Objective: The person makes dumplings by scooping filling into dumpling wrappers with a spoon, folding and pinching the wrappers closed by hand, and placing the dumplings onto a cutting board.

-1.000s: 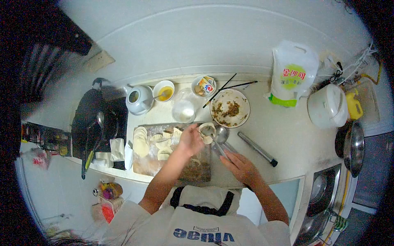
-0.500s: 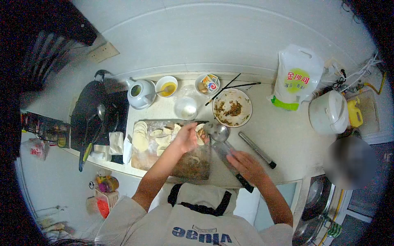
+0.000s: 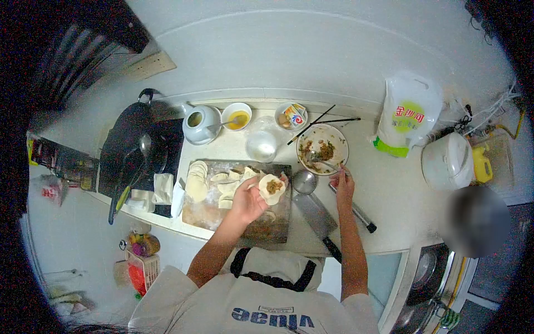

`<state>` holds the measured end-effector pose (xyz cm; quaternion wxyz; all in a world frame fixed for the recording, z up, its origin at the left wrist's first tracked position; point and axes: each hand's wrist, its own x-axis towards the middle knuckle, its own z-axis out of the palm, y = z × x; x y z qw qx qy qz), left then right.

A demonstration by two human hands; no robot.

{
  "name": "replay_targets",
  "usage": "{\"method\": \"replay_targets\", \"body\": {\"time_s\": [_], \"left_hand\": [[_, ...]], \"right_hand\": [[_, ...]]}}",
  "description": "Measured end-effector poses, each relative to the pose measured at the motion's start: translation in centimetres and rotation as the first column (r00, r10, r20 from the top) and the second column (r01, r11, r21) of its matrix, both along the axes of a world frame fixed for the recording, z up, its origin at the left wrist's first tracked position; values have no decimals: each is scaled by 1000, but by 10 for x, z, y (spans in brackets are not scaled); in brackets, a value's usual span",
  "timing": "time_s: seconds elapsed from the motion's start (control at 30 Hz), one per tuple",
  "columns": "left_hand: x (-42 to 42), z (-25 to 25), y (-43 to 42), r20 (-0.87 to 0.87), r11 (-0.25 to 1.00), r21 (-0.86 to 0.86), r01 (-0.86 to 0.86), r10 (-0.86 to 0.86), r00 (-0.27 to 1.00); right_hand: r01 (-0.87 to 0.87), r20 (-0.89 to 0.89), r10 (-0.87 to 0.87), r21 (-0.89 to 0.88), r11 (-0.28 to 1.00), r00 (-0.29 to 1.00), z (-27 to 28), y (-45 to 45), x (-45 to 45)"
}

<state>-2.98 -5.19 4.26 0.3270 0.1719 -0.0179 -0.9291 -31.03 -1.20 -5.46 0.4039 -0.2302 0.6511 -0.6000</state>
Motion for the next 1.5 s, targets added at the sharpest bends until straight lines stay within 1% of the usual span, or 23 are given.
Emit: {"method": "replay_targets", "body": {"time_s": [0.1, 0.13, 0.17, 0.2, 0.23, 0.33, 0.43, 0.47, 0.57, 0.67, 0.7, 0.73, 0.83, 0.93, 1.0, 1.07, 1.13, 1.17, 1.23, 1.27, 1.4, 1.47, 1.5], "left_hand": [[12, -1, 13, -90, 978, 147, -148, 162, 983], [15, 3, 17, -84, 976, 117, -187, 197, 977], [20, 2, 21, -77, 967, 144, -211, 223, 972], [26, 0, 24, -69, 957, 170, -235, 250, 966], [31, -1, 27, -62, 945, 196, -261, 278, 959], [50, 2, 35, -94, 917, 275, -290, 326, 941], [66, -5, 44, -237, 950, 226, -213, 266, 934], [66, -6, 49, -181, 964, 189, -186, 220, 958], [72, -12, 66, -263, 980, 170, -106, 149, 953], [85, -3, 69, 120, 982, 160, -104, 85, 989], [91, -3, 69, 96, 991, 92, -95, 86, 992], [97, -3, 67, 71, 996, 23, -83, 81, 994], [113, -5, 65, 94, 993, -98, -69, 78, 992], [131, -8, 66, 75, 987, -136, -90, 101, 992], [138, -15, 61, 48, 977, -190, -95, 106, 993], [145, -17, 55, -53, 983, -117, -144, 139, 989], [146, -11, 50, -140, 973, -73, -218, 206, 968], [147, -15, 47, -236, 978, -49, -203, 186, 954], [152, -20, 42, -416, 986, 1, -170, 155, 896], [153, -22, 41, -356, 985, -8, -170, 156, 921], [154, 12, 46, -152, 984, 21, -175, 176, 973], [153, 17, 47, -114, 985, 25, -168, 170, 979], [152, 18, 47, -113, 987, 12, -162, 162, 980]], "right_hand": [[30, 3, -31, 96, 995, 1000, -2, 3, 1], [55, 2, -56, 128, 990, 998, -2, 8, 4], [149, -243, -115, 125, 981, 963, -3, 15, 9], [237, -473, -164, 98, 967, 866, 3, 23, 19], [313, -673, -200, 49, 949, 712, 9, 30, 30], [109, -852, 42, 115, 987, 522, 23, 42, 65], [-254, -952, 307, 296, 921, 5, 35, 32, 97], [-290, -917, 392, 357, 888, 69, 37, 29, 107], [-257, -805, 592, 568, 782, 21, 5, 20, 108], [-283, -860, 510, 489, 825, 1, -2, 20, 109], [-283, -874, 487, 465, 838, 5, -1, 21, 111], [-255, -819, 573, 558, 790, -18, -1, 20, 112], [-256, -890, 449, 417, 872, 78, 17, 16, 120], [-411, -880, 303, 139, 901, 366, 67, 24, 152], [-557, -882, 385, 181, 811, 274, 109, 42, 188], [-772, -935, 329, 109, 626, 134, 103, 57, 212], [-848, -953, 301, 188, 496, -35, 130, 62, 241], [-876, -954, 276, 233, 423, -120, 140, 62, 247], [-860, -957, 278, 214, 463, -88, 135, 60, 248], [-854, -957, 280, 206, 478, -74, 133, 59, 247], [-791, -977, 138, 213, 573, -163, 137, 56, 228], [-774, -985, 26, 148, 616, -168, 131, 52, 219], [-793, -989, 5, 124, 597, -150, 135, 50, 219]]}}
